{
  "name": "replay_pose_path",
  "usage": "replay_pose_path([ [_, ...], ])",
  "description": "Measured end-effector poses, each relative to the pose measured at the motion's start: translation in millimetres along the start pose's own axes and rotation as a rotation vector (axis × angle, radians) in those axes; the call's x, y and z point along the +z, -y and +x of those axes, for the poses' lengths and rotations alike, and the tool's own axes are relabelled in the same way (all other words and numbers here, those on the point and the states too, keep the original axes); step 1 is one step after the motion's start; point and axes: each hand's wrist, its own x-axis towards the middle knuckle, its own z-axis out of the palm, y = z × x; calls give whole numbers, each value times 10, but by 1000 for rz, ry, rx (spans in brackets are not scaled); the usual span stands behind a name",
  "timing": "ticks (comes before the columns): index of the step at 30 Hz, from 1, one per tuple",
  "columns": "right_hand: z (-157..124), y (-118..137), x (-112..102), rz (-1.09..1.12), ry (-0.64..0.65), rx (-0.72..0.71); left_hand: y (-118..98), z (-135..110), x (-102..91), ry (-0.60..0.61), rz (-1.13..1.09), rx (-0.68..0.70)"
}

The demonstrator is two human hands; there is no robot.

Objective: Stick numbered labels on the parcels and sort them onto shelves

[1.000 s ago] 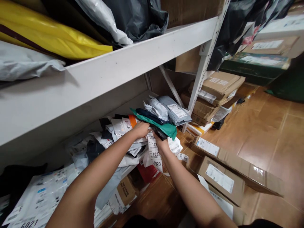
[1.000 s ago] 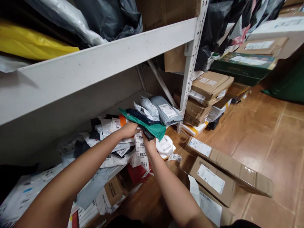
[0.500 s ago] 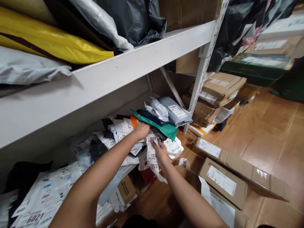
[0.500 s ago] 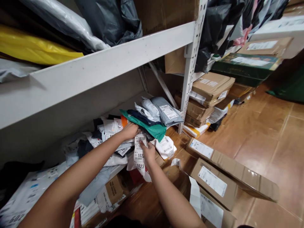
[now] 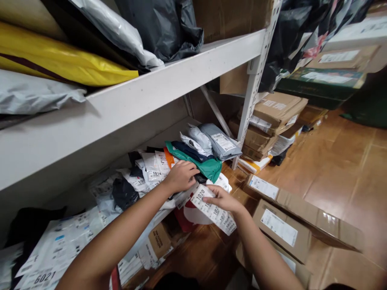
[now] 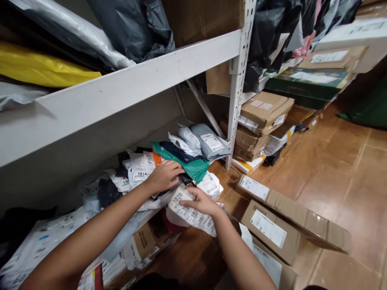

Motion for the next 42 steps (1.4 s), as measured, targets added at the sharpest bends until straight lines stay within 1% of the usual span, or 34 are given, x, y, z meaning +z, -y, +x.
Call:
replay_pose_path([
  [1, -25, 12, -122, -7, -20, -5, -10, -14, 10, -3, -39, 43],
  [2, -45, 8, -219, -18, -45, -17, -18, -20, 23, -17, -71, 41],
  [3, -59, -11, -289, -26, -76, -35, -26, -17, 36, -37, -91, 12],
  [5, -62, -77, -350, 5, -174, -62, -42, 9, 54, -53, -108, -41],
  [7, -32, -153, -334, 92, -279, -58, -48, 55, 57, -32, -108, -58],
  [9, 25, -213, -289, 190, -352, -41, -25, 116, 47, 5, -78, -43],
  [11, 97, -244, -254, 275, -382, -23, 34, 189, 30, 27, -41, -20],
  [13, 173, -245, -243, 350, -411, -15, 124, 262, 8, 21, -38, -22],
  [15, 244, -221, -250, 416, -461, -30, 224, 320, -14, -13, -72, -47],
  [17, 305, -180, -254, 455, -497, -55, 311, 351, -26, -14, -129, -22],
  [20, 388, -106, -229, 456, -475, -89, 389, 352, -10, 96, -283, 44],
  [21, 417, -86, -212, 454, -462, -96, 401, 347, 4, 127, -344, 31],
  [23, 475, -59, -176, 476, -480, -96, 410, 340, 30, 139, -409, -51],
  [25, 527, -44, -153, 544, -538, -82, 408, 340, 42, 156, -397, -105],
  [26, 547, -39, -151, 587, -557, -72, 405, 343, 41, 185, -373, -103],
  [27, 560, -33, -157, 632, -563, -64, 402, 348, 36, 225, -342, -81],
  [29, 565, -19, -192, 704, -528, -46, 399, 376, 23, 282, -277, -20],
  [32, 539, -8, -285, 751, -470, -43, 419, 473, 6, 266, -238, 20],
  [34, 517, -17, -350, 769, -464, -50, 448, 563, -12, 231, -279, -2],
  [36, 498, -37, -398, 780, -486, -61, 476, 642, -43, 207, -323, -51],
  [37, 490, -49, -412, 774, -497, -64, 487, 666, -60, 226, -343, -71],
  [39, 479, -68, -412, 718, -502, -62, 496, 674, -85, 329, -411, -99],
  [41, 482, -81, -371, 603, -483, -39, 491, 630, -80, 431, -487, -123],
  [42, 491, -84, -337, 534, -481, -29, 484, 593, -63, 443, -498, -135],
])
